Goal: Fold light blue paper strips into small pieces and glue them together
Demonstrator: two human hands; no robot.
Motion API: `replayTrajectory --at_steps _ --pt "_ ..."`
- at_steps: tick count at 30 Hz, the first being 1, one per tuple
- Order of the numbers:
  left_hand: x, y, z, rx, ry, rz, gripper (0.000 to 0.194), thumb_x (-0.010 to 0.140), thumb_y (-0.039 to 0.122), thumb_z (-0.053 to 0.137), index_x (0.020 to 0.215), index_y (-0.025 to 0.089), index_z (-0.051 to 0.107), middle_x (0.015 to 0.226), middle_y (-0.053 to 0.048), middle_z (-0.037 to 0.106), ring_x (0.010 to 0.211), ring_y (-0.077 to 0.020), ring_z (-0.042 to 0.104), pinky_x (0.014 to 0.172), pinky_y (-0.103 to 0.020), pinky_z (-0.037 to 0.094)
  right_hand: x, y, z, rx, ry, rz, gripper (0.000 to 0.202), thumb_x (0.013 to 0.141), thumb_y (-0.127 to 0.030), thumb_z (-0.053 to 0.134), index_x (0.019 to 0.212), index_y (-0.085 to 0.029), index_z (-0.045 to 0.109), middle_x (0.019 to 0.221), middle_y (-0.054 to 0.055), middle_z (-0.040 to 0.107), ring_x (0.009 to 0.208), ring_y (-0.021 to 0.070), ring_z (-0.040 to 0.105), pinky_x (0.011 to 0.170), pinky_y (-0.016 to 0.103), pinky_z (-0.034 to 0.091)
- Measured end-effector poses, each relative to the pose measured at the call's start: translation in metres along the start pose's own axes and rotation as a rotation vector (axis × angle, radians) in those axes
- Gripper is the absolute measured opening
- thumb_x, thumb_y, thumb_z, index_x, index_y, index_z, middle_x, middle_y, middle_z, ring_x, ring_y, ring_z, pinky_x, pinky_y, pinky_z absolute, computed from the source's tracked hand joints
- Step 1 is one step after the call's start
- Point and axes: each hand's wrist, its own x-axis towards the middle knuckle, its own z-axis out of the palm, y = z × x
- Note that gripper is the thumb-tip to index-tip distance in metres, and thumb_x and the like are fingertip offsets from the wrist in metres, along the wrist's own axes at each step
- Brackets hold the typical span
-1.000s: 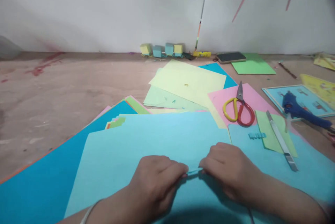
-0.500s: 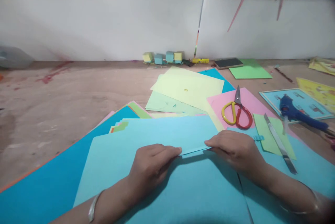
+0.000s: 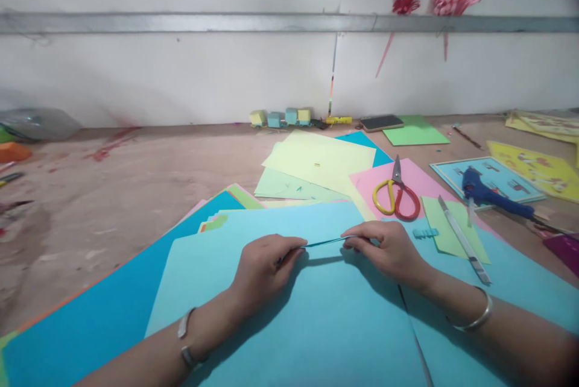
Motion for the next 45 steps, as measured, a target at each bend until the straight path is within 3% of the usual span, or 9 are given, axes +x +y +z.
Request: replayTrajectory --at_steps 6,11,17,23,26,29,35,42,45 --pt "-0.003 0.018 -0.004 0.266 -0.057 0.289 0.026 0.1 0.03 0.045 0.103 0.014 0.065 0.067 -0.003 0.068 0.064 -0.0185 0.06 0.063 -0.031 0.041 -0.011 -0.007 0.014 -0.062 0.012 -0.279 0.019 0.093 -0.024 0.058 0.087 -0.016 0.075 0.067 0.002 0.072 0.058 0.011 0.064 0.057 0.021 0.048" --pt "-0.012 0.028 -0.006 0.316 -0.106 0.311 0.026 0.101 0.018 0.037 0.093 0.016 0.062 0.066 0.0 0.066 0.058 -0.0146 0.055 0.059 -0.029 0.036 -0.019 -0.009 0.021 -0.107 0.051 -0.427 0.02 0.096 -0.025 0.056 0.093 -0.015 0.072 0.07 0.002 0.071 0.062 0.0108 0.064 0.059 0.021 0.049" --pt "-0.024 0.025 -0.002 0.174 -0.263 0.107 0.023 0.095 0.012 0.036 0.094 0.017 0.058 0.07 0.0 0.063 0.058 -0.0143 0.055 0.053 -0.024 0.039 -0.022 -0.013 0.021 -0.172 0.216 -0.614 0.026 0.093 -0.01 0.055 0.117 -0.016 0.064 0.084 0.003 0.074 0.072 0.0122 0.065 0.064 0.023 0.051" --pt "-0.023 0.04 -0.005 -0.248 -0.322 -0.073 0.024 0.091 0.017 0.042 0.109 0.018 0.057 0.089 -0.005 0.069 0.074 -0.0163 0.061 0.068 -0.028 0.048 -0.021 -0.017 0.016 -0.256 0.275 -0.784 0.021 0.094 -0.009 0.051 0.102 -0.017 0.068 0.088 0.008 0.075 0.073 0.0146 0.066 0.063 0.029 0.053" --pt "-0.015 0.053 -0.014 -0.62 -0.502 -0.334 0.017 0.093 0.029 0.045 0.095 0.017 0.057 0.075 -0.001 0.062 0.063 -0.0128 0.053 0.061 -0.025 0.045 -0.022 -0.021 0.013 -0.355 0.284 -0.862 0.018 0.094 -0.011 0.053 0.1 -0.016 0.07 0.09 0.009 0.076 0.074 0.0158 0.066 0.063 0.03 0.053" --pt "-0.01 0.056 -0.018 -0.917 -0.646 -0.564 0.033 0.094 0.044 0.042 0.075 0.017 0.05 0.06 0.004 0.047 0.05 -0.0087 0.038 0.048 -0.022 0.033 -0.023 -0.025 0.012 -0.422 0.259 -0.929 0.014 0.09 -0.01 0.059 0.097 -0.015 0.07 0.092 0.01 0.077 0.075 0.0168 0.067 0.063 0.03 0.053" --pt "-0.012 0.05 -0.015 -0.919 -0.597 -0.574 0.039 0.09 0.049 0.049 0.067 0.018 0.048 0.06 0.004 0.044 0.055 -0.0089 0.035 0.051 -0.023 0.028 -0.021 -0.024 0.016 -0.317 0.205 -0.855 0.024 0.096 -0.013 0.048 0.113 -0.012 0.065 0.087 0.008 0.075 0.075 0.0161 0.066 0.064 0.03 0.052" --pt "-0.012 0.054 -0.015 -1.121 -0.66 -0.696 0.046 0.087 0.058 0.053 0.065 0.018 0.049 0.053 0.006 0.037 0.048 -0.0082 0.028 0.047 -0.024 0.021 -0.024 -0.025 0.01 -0.447 0.214 -0.967 0.018 0.094 -0.011 0.052 0.101 -0.01 0.069 0.092 0.013 0.075 0.081 0.0195 0.069 0.068 0.033 0.054" --pt "-0.013 0.054 -0.014 -1.169 -0.674 -0.716 0.047 0.087 0.06 0.052 0.064 0.019 0.048 0.052 0.006 0.036 0.046 -0.0082 0.027 0.046 -0.024 0.022 -0.025 -0.024 0.013 -0.423 0.262 -0.919 0.019 0.094 -0.012 0.05 0.1 -0.015 0.069 0.095 0.011 0.076 0.08 0.0177 0.068 0.066 0.031 0.055"
